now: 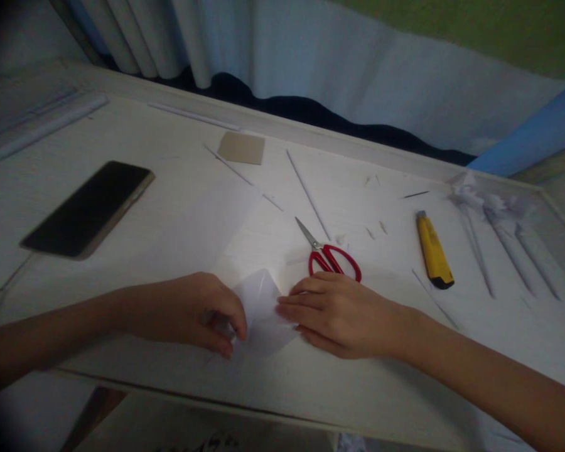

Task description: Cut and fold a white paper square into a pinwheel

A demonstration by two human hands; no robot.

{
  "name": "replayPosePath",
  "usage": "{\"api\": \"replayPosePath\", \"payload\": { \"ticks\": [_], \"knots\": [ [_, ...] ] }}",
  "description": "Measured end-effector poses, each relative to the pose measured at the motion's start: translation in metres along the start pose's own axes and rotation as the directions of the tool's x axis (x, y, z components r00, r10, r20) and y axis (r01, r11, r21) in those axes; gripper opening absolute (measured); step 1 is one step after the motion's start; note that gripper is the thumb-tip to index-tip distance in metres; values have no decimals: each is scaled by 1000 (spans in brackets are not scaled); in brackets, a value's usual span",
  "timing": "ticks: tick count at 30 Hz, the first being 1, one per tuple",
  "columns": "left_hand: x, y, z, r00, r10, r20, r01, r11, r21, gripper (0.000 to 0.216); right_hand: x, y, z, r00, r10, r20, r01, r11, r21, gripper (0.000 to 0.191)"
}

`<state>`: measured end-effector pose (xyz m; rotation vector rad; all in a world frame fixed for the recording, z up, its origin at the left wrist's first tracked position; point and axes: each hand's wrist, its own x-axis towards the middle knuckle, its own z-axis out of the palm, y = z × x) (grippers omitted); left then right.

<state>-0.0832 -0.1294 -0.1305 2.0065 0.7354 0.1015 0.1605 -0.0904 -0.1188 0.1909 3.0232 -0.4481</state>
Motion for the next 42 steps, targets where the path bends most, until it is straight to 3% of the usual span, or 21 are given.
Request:
{"api": "replayPosePath", "payload": {
  "ticks": [9,16,24,30,36,42],
  "knots": [
    [0,2,2,999,-11,-50,7,996,-85,23,6,5,-2,996,83,-32,-75,980,186,25],
    [0,4,2,995,-70,-67,64,994,-84,22,0,2,-1,999,10,31,-13,996,93,41],
    [-1,3,3,992,-93,-85,88,994,-57,22,0,5,4,999,19,41,-22,996,86,28],
    [0,2,3,996,-37,-77,34,999,-43,16,3,6,3,995,83,-57,-64,960,272,24],
    [-2,4,5,995,37,-88,-27,993,116,10,16,-6,3,945,307,-108,-206,821,532,16],
    [-4,4,10,977,160,-138,-108,940,324,9,24,-20,14,821,480,-308,-235,777,584,15]
  ]
}}
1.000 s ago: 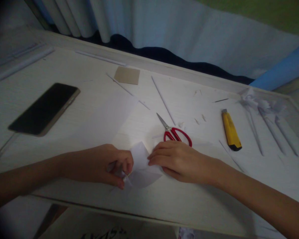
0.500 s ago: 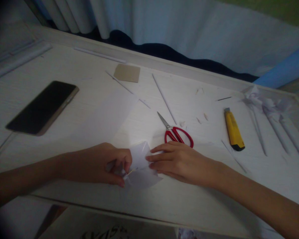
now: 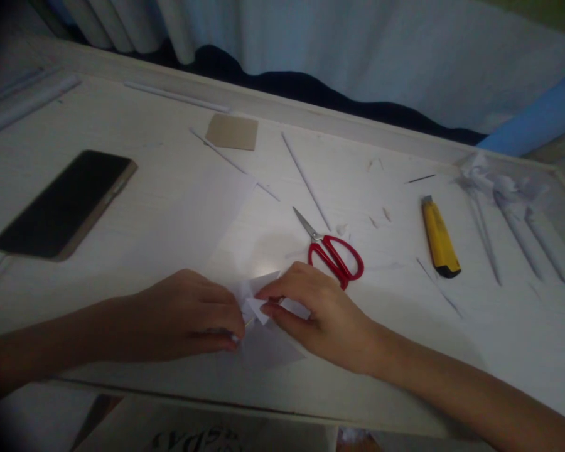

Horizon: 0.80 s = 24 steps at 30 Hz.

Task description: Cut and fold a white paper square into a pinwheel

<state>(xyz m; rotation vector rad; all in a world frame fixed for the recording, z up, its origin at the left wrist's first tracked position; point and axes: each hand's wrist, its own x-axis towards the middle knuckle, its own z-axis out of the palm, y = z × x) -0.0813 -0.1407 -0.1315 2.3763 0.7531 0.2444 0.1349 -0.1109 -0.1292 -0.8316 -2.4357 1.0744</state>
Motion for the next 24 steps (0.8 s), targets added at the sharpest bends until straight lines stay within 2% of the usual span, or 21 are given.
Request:
{"api": "replayPosePath", "payload": {
  "ticks": [4,13,19,24],
  "knots": [
    [0,0,1,1000,22,-18,-21,998,64,11,-4,-3,11,993,-2,-118,-1,1000,-25,19],
    [-1,1,5,999,27,-31,-23,993,113,13,-12,-6,20,980,21,-197,-43,993,-109,13],
    [-1,-1,8,989,16,-148,-11,999,39,10,-11,-7,26,962,60,-265,-103,983,-153,9],
    [1,-2,9,989,-70,-128,58,994,-95,8,-11,-4,29,955,73,-288,-115,984,-134,11]
  ]
}}
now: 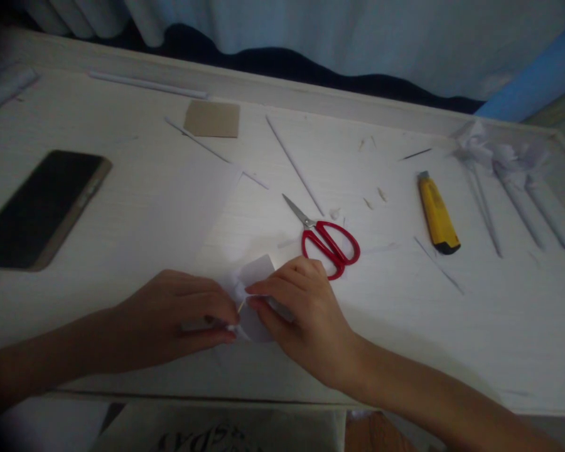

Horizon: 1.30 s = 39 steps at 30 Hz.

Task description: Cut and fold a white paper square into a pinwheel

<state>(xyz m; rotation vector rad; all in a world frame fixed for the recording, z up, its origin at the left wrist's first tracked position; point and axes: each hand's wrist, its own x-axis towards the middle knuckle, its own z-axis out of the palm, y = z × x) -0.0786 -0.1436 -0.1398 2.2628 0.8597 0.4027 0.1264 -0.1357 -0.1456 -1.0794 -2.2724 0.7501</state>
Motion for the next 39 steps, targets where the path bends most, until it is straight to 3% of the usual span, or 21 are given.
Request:
{"api": "replayPosePath", "payload": {
  "ticks": [8,23,39],
  "knots": [
    [0,2,0,995,-97,-1,97,993,-69,9,0,-1,1,1000,18,7,-18,1000,11,10],
    [4,1,2,993,-114,-24,110,985,-131,11,1,-3,0,1000,-19,25,20,1000,-10,13],
    [6,4,-1,989,-142,-27,137,981,-133,11,3,-5,-2,998,52,42,-54,997,52,11]
  ]
}}
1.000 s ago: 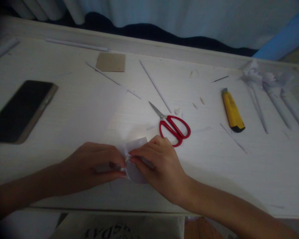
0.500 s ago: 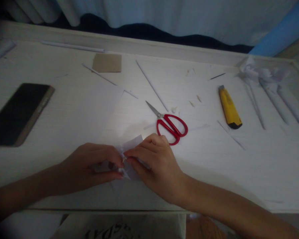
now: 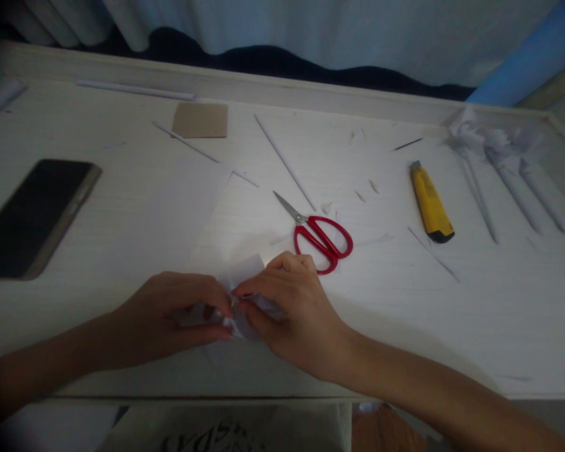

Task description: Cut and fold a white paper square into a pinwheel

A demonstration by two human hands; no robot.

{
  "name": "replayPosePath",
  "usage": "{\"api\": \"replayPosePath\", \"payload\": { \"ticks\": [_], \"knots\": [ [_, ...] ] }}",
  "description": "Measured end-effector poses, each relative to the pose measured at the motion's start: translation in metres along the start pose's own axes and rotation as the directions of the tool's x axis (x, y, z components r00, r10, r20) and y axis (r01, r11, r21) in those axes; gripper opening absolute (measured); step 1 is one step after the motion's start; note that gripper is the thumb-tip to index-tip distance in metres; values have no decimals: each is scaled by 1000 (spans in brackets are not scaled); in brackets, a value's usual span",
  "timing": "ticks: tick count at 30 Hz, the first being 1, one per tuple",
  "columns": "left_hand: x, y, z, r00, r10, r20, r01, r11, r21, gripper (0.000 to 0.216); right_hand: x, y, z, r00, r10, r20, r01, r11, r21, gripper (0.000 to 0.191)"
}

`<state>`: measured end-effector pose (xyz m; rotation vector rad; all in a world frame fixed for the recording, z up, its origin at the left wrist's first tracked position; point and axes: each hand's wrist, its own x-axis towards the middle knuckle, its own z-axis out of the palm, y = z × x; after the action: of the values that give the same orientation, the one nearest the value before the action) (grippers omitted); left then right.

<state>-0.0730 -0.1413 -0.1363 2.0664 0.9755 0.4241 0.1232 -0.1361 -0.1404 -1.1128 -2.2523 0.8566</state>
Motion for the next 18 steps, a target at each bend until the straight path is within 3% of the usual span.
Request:
{"api": "replayPosePath", "payload": {
  "ticks": [3,8,18],
  "knots": [
    [1,3,0,997,-75,15,75,997,2,16,-1,0,0,1000,28,8,-28,999,16,11],
    [3,6,4,976,-201,-87,201,980,-1,34,-1,1,-1,997,73,20,-74,995,60,12],
    [1,5,9,978,-178,-108,173,984,-50,34,0,1,-2,992,114,45,-117,990,76,14]
  ]
}}
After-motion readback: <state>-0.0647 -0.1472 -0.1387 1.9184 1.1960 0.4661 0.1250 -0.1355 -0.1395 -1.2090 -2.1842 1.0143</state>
